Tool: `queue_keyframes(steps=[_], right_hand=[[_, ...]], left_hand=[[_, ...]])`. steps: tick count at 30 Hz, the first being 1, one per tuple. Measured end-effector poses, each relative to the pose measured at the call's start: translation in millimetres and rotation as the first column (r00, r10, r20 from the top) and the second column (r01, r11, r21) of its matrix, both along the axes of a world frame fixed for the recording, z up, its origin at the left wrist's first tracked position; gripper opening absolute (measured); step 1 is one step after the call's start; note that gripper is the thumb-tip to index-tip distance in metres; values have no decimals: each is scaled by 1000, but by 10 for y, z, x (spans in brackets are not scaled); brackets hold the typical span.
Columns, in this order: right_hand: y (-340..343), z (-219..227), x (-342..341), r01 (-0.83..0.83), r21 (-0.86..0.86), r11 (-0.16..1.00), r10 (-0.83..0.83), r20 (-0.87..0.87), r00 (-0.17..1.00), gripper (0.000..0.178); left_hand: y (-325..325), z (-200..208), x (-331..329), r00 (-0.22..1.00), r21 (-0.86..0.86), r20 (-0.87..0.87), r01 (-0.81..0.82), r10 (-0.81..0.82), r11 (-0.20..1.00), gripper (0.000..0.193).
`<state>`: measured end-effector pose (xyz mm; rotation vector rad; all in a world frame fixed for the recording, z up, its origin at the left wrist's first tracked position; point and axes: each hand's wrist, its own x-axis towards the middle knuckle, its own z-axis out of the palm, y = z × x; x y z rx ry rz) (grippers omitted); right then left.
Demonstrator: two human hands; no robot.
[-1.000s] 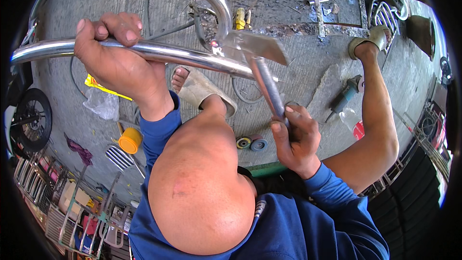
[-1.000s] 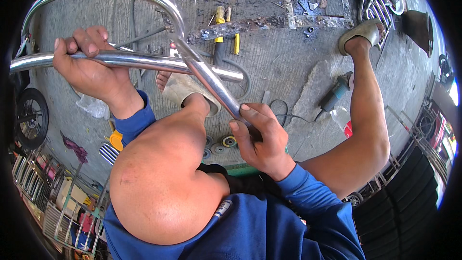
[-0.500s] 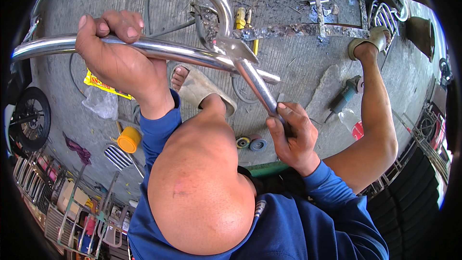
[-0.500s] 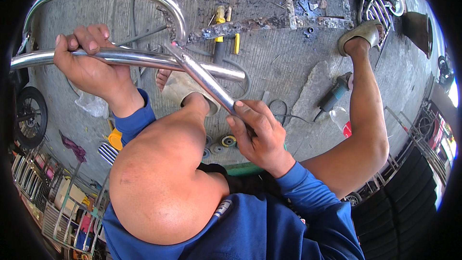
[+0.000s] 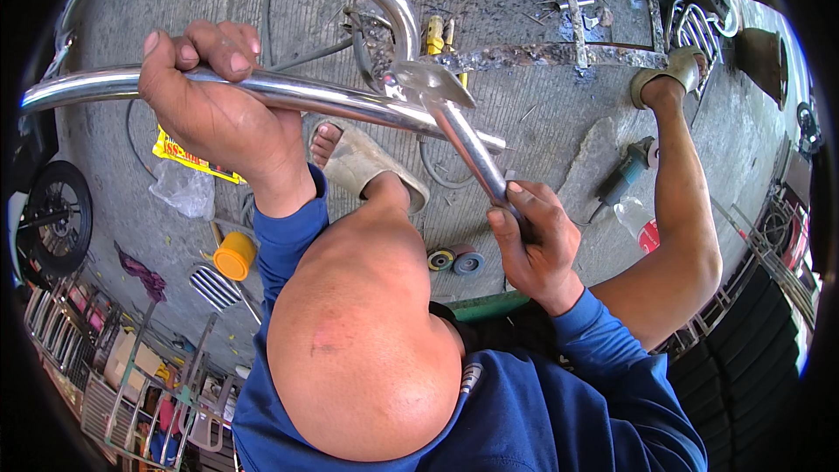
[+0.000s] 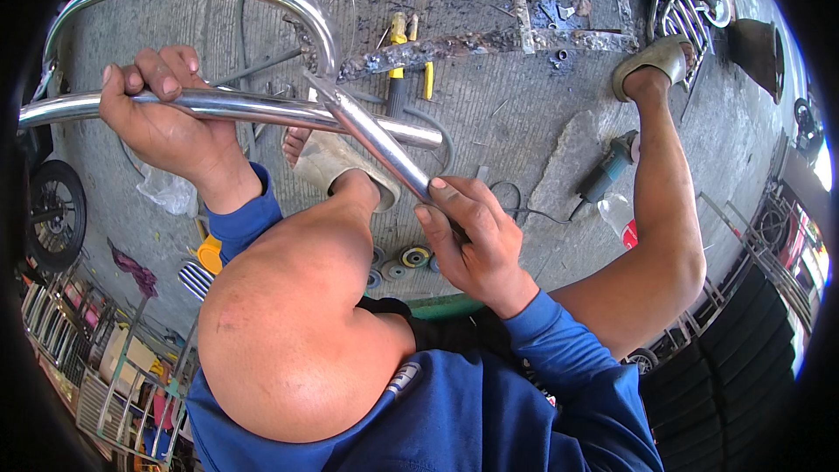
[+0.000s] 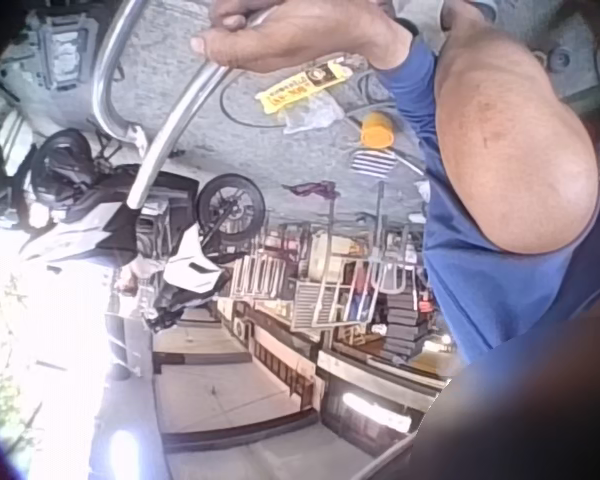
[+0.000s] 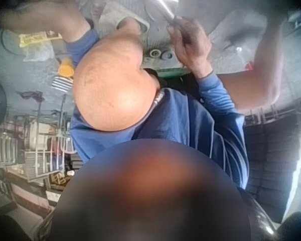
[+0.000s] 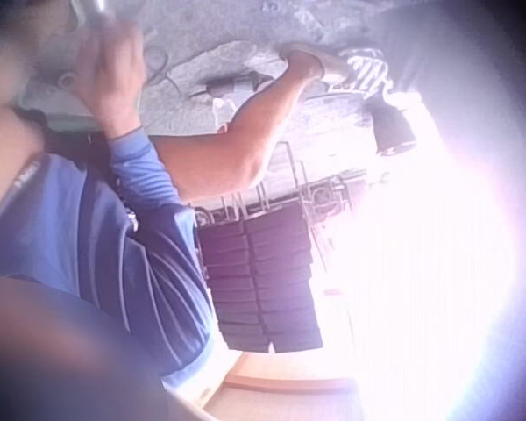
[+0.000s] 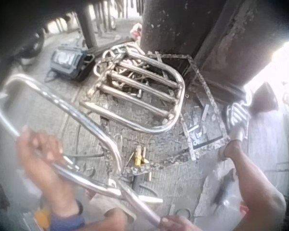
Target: The person welds a curved metal tube to a larger metal frame using a handheld welding torch, then taps the weld with a hammer. The person repeats welding and hammering on different sections of the frame. At the end, the person pours liquid from a plastic bottle onto the welded area.
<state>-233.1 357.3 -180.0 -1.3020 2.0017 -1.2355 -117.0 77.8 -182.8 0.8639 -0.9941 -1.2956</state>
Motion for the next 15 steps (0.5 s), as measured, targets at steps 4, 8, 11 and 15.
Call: queue_keyframes(steps=[4,8,11,15], right_hand=[[-8,42,13,20,-102,995,-17,23,1000,37],[-35,91,-2,-52,136,989,56,-28,998,37],[-57,72,-2,-5,46,999,7,-33,999,34],[-41,56,11,41,-241,970,-29,55,998,34]], left_hand=[[10,-2,-6,1000,-4,10,-21,21,1000,24],[13,14,-14,1000,10,5,-28,28,1000,24],[6,6,-28,999,-6,15,-32,32,999,24],[9,-2,-11,1000,-1,9,-19,19,1000,24]])
